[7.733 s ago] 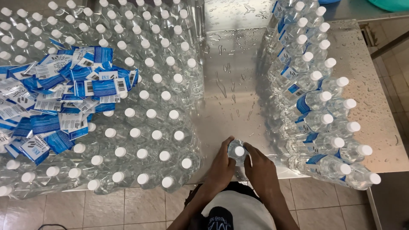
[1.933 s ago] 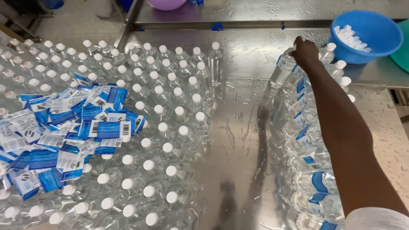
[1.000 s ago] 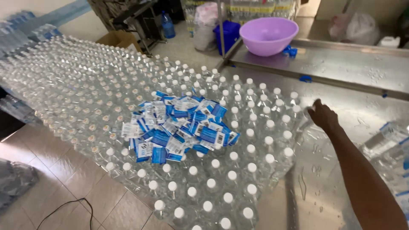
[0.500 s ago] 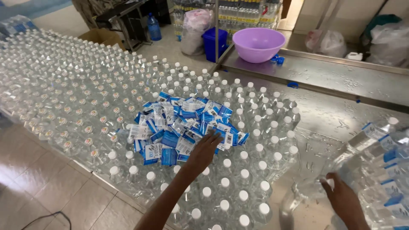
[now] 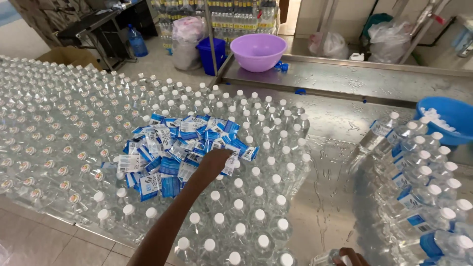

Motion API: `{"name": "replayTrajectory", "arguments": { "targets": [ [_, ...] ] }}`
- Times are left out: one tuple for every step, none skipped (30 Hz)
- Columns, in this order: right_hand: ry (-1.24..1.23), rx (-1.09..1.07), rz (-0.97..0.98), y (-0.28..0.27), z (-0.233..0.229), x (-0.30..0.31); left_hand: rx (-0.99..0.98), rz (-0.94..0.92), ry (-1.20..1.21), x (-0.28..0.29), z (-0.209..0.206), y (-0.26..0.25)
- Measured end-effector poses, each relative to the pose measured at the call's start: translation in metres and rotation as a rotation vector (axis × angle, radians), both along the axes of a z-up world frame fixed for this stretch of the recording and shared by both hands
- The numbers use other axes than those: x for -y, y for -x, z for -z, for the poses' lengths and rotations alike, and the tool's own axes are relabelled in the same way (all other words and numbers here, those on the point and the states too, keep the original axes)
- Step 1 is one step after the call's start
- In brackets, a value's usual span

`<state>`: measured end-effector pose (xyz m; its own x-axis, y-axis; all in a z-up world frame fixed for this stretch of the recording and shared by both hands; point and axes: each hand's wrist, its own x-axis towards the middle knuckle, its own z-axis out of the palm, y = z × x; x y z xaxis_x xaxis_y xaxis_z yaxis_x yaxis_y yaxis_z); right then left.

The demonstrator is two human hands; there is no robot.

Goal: Manually applying labels to plastic water bottles on a production table

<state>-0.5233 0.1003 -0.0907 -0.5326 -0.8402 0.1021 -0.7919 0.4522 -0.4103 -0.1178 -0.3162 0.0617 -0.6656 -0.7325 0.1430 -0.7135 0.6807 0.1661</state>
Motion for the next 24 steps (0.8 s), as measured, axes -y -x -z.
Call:
{"name": "replayTrajectory", "arguments": {
  "targets": [
    [-0.096,0.022,0.046,-0.002,-0.003,0.004,-0.209,-0.116,-0.159,-0.014,-0.022,0.001],
    [-0.191,0.046,0.092,-0.003,-0.005,0.007,-0.417,-0.231,-0.321,-0.028,-0.043,0.003],
    [-0.187,0.046,0.103,-0.005,-0.008,0.006,-0.416,-0.219,-0.319,-0.05,-0.059,0.01],
    [-0.019,-0.244,0.119,-0.007,-0.01,0.004,-0.572,-0.238,-0.344,-0.072,-0.075,0.018],
    [0.146,-0.534,0.14,-0.009,-0.014,0.002,-0.728,-0.254,-0.374,-0.094,-0.091,0.026],
    [0.144,-0.537,0.154,-0.041,-0.074,0.018,-0.727,-0.24,-0.378,-0.117,-0.094,0.039],
    [0.172,-0.132,0.146,-0.069,-0.138,0.02,-0.772,-0.224,-0.452,-0.141,-0.094,0.052],
    [0.206,0.273,0.138,-0.091,-0.207,0.01,-0.816,-0.208,-0.527,-0.165,-0.094,0.065],
    [0.194,0.269,0.156,-0.094,-0.218,0.011,-0.811,-0.199,-0.548,-0.192,-0.101,0.079],
    [0.326,0.416,0.062,-0.096,-0.228,0.013,-0.807,-0.141,-0.663,-0.22,-0.108,0.093],
    [0.47,0.565,-0.025,-0.099,-0.236,0.016,-0.792,-0.076,-0.776,-0.244,-0.116,0.105],
    [0.468,0.565,0.002,-0.1,-0.245,0.019,-0.777,-0.06,-0.793,-0.261,-0.113,0.116],
    [0.48,0.66,-0.032,-0.101,-0.255,0.022,-0.719,-0.057,-0.848,-0.277,-0.112,0.127],
    [0.494,0.756,-0.067,-0.102,-0.265,0.027,-0.66,-0.054,-0.901,-0.293,-0.112,0.137],
    [0.488,0.752,-0.045,-0.1,-0.257,0.022,-0.651,-0.043,-0.92,-0.304,-0.108,0.142],
    [0.473,0.757,0.034,-0.099,-0.248,0.017,-0.713,-0.046,-0.988,-0.315,-0.105,0.146],
    [0.461,0.763,0.101,-0.097,-0.241,0.017,-0.78,-0.056,-1.046,-0.323,-0.104,0.149],
    [0.459,0.762,0.11,-0.09,-0.235,0.013,-0.776,-0.053,-1.054,-0.326,-0.089,0.157],
    [0.48,0.715,0.145,-0.088,-0.227,0.009,-0.913,-0.136,-1.176,-0.329,-0.074,0.161],
    [0.5,0.669,0.179,-0.086,-0.218,0.005,-1.051,-0.226,-1.294,-0.333,-0.058,0.165],
    [0.495,0.675,0.191,-0.085,-0.204,-0.001,-1.038,-0.23,-1.302,-0.339,-0.041,0.171],
    [0.468,0.555,0.195,-0.084,-0.191,-0.008,-1.22,-0.221,-1.379,-0.346,-0.025,0.177],
    [0.447,0.431,0.191,-0.081,-0.178,-0.01,-1.411,-0.205,-1.442,-0.35,-0.009,0.185],
    [0.448,0.433,0.195,-0.09,-0.16,-0.015,-1.406,-0.203,-1.444,-0.353,-0.014,0.187]
  ]
}}
